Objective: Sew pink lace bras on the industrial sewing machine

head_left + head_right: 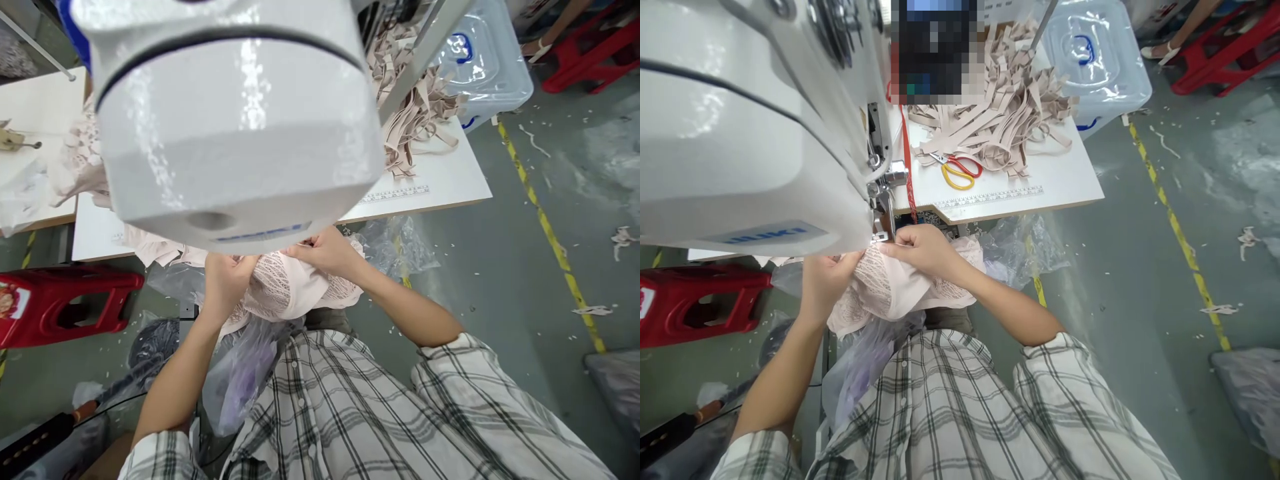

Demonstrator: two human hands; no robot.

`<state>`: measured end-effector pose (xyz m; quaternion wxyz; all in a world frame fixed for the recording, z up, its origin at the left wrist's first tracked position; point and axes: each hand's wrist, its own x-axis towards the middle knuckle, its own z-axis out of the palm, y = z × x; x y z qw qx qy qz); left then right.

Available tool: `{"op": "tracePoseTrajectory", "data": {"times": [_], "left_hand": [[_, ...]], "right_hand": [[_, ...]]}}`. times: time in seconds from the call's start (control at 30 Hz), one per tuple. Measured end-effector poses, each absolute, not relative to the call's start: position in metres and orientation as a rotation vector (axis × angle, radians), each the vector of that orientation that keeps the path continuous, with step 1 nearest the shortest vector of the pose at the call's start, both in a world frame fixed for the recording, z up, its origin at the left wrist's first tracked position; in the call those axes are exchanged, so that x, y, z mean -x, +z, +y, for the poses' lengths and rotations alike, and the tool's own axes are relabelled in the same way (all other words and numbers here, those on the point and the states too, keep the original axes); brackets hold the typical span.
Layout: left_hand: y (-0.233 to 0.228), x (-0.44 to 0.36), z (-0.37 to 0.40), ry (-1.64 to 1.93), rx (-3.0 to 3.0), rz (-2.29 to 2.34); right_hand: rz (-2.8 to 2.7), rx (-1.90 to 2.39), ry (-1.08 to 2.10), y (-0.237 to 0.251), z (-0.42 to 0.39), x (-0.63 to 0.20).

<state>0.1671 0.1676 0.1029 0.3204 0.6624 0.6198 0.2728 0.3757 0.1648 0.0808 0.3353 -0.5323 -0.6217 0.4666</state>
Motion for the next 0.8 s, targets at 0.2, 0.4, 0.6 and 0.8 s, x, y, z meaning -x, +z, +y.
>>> {"op": "tracePoseTrajectory", "data": {"times": [0.2, 0.4, 0.6, 0.8], "left_hand": [[0.103, -0.169, 0.179, 0.813, -1.823, 1.578], [0.104, -0.169, 0.181, 0.814, -1.877, 1.536], [0.086, -0.149, 0.174, 0.79, -1.758, 1.64], [0.018, -0.123, 0.13, 0.936, -1.576, 1.567]], "right_hand": [[-1.608, 1.408, 1.213, 0.075, 0.173, -0.378], [-1.558, 1.411, 1.226, 0.068, 0.174, -0.378], [-1.497, 1.38, 1.266, 0.053, 0.158, -0.386], [-1.429, 1.429, 1.246, 0.034, 0.139, -0.408]]}}
